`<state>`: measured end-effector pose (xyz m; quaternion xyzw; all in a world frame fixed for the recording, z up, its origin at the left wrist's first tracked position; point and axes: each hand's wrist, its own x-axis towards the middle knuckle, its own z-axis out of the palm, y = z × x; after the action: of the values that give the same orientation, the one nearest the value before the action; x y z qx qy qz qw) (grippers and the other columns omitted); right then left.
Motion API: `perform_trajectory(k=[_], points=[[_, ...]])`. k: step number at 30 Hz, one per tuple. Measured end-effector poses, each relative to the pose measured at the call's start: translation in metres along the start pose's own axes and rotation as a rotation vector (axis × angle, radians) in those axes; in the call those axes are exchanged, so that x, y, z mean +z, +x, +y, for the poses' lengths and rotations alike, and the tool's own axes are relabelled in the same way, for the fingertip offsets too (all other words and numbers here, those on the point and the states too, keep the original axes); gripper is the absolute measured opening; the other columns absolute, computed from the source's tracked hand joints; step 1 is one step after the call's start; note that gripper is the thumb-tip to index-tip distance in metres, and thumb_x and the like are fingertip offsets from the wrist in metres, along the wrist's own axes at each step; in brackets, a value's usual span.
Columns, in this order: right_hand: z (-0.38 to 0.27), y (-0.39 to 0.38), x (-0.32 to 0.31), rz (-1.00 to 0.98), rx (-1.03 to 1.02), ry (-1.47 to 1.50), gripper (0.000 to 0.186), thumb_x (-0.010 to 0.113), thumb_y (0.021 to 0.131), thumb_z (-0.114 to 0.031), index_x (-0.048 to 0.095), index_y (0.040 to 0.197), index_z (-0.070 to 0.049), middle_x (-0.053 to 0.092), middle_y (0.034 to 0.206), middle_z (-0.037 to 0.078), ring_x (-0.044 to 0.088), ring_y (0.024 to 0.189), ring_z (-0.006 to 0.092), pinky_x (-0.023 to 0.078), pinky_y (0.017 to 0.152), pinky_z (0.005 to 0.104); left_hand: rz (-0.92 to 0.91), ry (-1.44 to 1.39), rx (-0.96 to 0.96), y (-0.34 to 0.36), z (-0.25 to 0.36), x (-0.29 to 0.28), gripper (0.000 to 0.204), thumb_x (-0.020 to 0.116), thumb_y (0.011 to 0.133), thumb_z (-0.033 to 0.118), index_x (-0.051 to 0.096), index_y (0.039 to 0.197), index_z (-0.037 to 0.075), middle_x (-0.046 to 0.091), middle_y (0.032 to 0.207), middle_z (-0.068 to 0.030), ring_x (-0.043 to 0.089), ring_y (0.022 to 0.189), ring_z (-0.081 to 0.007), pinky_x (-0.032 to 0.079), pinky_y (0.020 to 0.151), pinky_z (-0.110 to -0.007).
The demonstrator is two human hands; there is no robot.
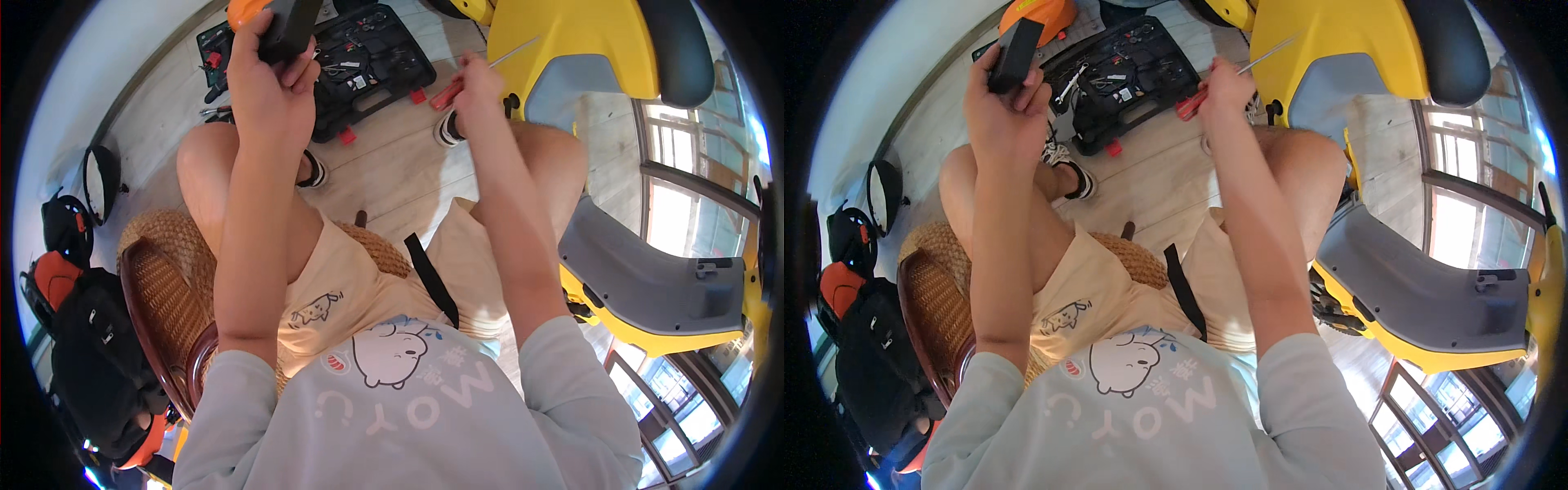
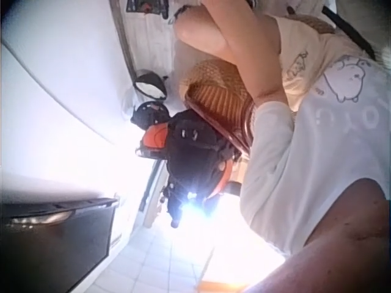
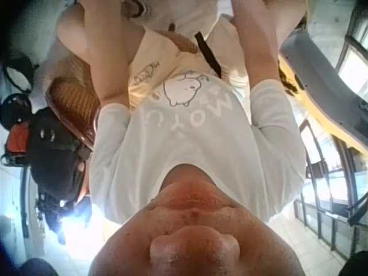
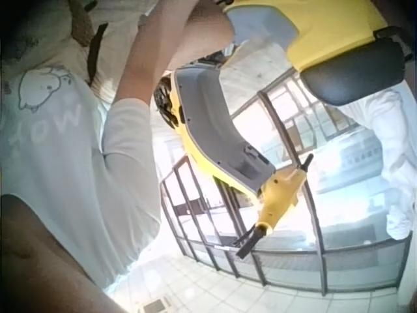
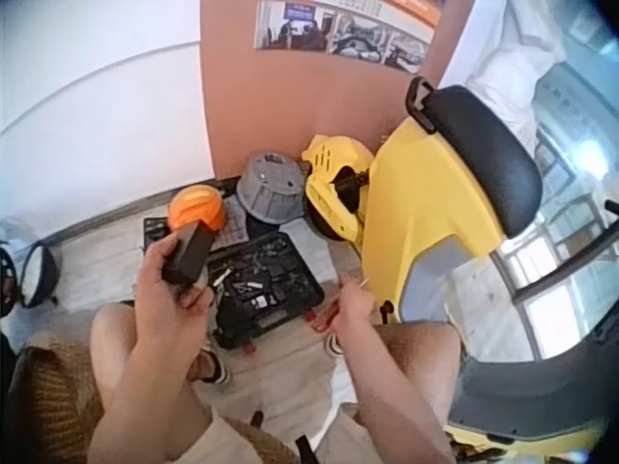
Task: The person is using a screwdriver to repair a small black component of a yellow motorcycle.
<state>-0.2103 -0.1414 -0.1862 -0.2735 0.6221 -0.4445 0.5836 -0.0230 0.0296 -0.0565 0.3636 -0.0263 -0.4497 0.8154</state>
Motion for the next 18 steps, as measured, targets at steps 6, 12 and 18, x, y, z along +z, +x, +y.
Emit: perform_trajectory(k=[6,12,18], points=[[0.142,0.036,-0.038,0.189,0.347,-0.351,0.011,0.061,0.083,-0.010,0.058,0.086,0.001,0.060,0.074,0.012,0.049,0.048,0.0220,0.041,0.044,0.0373,0.009,-0.062,-0.045,0.002,0.010,-0.012,0.017,0.055,0.094,0.022,0.053,0.095,0.005,0.056,0.072,-0.0097,0.034,0.047,-0.0103,0.026,0.044,-0.024],[0.252,0.062,-0.044,-0.089,0.438,-0.275,0.026,0.070,0.088,-0.029,0.062,0.091,-0.003,0.061,0.075,0.008,0.046,0.048,0.0182,0.040,0.044,0.0342,0.006,-0.153,-0.161,-0.002,0.014,-0.014,0.021,0.053,0.095,0.024,0.053,0.096,0.003,0.050,0.070,-0.0088,0.037,0.051,-0.0123,0.026,0.045,-0.026],[0.289,0.090,0.015,-0.225,0.355,-0.673,0.041,0.079,0.079,-0.033,0.064,0.096,0.000,0.063,0.078,0.011,0.058,0.061,0.0214,0.049,0.054,0.0382,0.157,0.020,-0.226,-0.001,0.003,-0.002,0.056,0.047,0.098,0.028,0.039,0.134,-0.014,0.039,0.064,-0.0020,0.030,0.054,-0.0088,0.024,0.048,-0.023]])
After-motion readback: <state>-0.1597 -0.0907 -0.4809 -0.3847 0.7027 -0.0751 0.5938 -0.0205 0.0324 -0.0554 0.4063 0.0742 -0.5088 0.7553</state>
